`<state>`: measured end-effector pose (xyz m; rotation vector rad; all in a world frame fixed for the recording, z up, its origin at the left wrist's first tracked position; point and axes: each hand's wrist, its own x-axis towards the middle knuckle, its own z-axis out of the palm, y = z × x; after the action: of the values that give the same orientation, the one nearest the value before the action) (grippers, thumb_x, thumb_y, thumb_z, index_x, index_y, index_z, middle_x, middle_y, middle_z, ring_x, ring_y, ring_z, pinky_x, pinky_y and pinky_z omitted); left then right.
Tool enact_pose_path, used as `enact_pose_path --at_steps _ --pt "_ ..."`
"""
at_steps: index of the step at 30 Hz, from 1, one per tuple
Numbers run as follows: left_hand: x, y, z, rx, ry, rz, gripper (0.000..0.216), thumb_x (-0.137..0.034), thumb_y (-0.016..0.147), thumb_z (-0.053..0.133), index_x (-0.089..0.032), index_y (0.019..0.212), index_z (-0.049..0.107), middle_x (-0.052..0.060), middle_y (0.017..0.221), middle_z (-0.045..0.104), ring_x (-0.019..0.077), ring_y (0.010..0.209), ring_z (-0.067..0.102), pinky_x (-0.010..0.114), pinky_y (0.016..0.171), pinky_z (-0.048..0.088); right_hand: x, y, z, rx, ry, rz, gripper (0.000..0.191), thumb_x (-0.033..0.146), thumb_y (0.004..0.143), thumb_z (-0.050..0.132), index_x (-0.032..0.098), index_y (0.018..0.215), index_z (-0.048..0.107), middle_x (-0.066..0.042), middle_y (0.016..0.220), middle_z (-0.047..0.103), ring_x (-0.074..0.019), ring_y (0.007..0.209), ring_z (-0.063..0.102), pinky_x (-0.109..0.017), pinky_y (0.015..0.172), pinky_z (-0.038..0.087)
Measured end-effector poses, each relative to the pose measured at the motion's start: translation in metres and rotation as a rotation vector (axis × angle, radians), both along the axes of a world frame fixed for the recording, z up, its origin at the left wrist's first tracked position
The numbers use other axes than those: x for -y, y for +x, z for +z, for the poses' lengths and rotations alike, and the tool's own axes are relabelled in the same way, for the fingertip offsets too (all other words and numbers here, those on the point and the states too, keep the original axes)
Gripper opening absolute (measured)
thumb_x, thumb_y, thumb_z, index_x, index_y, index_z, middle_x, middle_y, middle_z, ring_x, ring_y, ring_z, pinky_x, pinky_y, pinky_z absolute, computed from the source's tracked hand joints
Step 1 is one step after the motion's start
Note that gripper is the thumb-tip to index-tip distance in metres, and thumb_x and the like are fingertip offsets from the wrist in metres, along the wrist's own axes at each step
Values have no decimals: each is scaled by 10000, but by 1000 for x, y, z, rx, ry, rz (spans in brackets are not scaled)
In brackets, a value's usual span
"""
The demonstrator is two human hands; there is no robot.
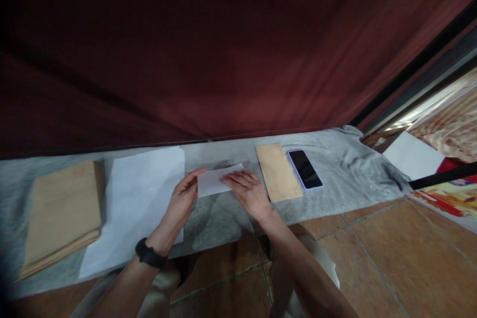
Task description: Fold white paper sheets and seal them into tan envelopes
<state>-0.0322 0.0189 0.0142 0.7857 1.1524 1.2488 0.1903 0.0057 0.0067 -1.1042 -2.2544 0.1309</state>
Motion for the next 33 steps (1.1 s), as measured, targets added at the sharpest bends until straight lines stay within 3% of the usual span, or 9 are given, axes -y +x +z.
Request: enact_pose_path --at_steps 4,8,13,15,18,22,26,30,33 --pt "-4 0 -1 208 -135 66 581 -314 684 724 -193 1246 639 14 850 724 160 729 649 253 642 492 4 -5 1 125 24 51 441 130 993 517 280 1401 590 -31 1403 636 -187 1305 574 -434 1204 373" --pt "-3 0 -2 99 -152 69 668 -367 682 768 -197 1303 591 21 902 738 184 760 666 281 661 501 7 -11 -5 167 -40 79 423 135 981 523 274 1370 618 -32 1428 616 -194 1327 556 -436 1214 355" --pt "-1 -5 -2 10 -77 43 516 -416 638 821 -163 1065 684 34 868 742 196 775 677 289 695 503 8 -10 -5 9 -234 135 632 82 873 553 276 1472 505 -32 1499 545 -205 1402 478 -457 1195 380" --pt "-1 -7 -1 28 -54 23 449 -437 642 834 -165 972 699 32 826 742 196 756 678 292 705 508 6 -7 -3 -110 -259 75 701 67 867 503 285 1527 421 -32 1538 498 -202 1426 446 -443 1179 404" --pt "3 -8 4 -40 -1 -28 418 -479 691 820 -174 965 737 37 817 755 200 752 684 298 718 519 0 -1 -2 -223 -151 -190 684 141 927 462 260 1583 311 -72 1588 417 -233 1463 387 -476 1194 374" --pt "10 -6 17 -221 182 -187 362 -481 811 735 -202 1036 785 88 1066 781 267 1031 700 377 937 521 -6 8 -4 -163 0 -295 589 241 984 488 240 1560 365 -96 1510 510 -258 1425 430 -525 1220 292" --pt "9 -17 24 -460 505 -377 254 -437 904 635 -265 976 808 75 1186 756 286 1285 596 521 1185 332 0 17 0 -39 42 -229 449 191 1016 445 326 1430 559 -32 1233 709 -216 1230 602 -527 1237 222" --pt "3 -33 13 -905 746 -529 278 -338 975 525 -347 1124 760 20 1290 709 253 1377 522 611 1241 160 10 21 3 58 80 -158 437 150 1013 439 327 1369 619 -17 1260 712 -195 1198 623 -495 1233 242" --pt "4 -39 -1 -1122 832 -596 372 -189 971 502 -347 1247 696 4 1370 661 216 1381 519 562 1246 224 20 19 -4 111 91 -34 401 140 994 449 265 1301 675 -42 1242 724 -185 1141 651 -458 1208 312"
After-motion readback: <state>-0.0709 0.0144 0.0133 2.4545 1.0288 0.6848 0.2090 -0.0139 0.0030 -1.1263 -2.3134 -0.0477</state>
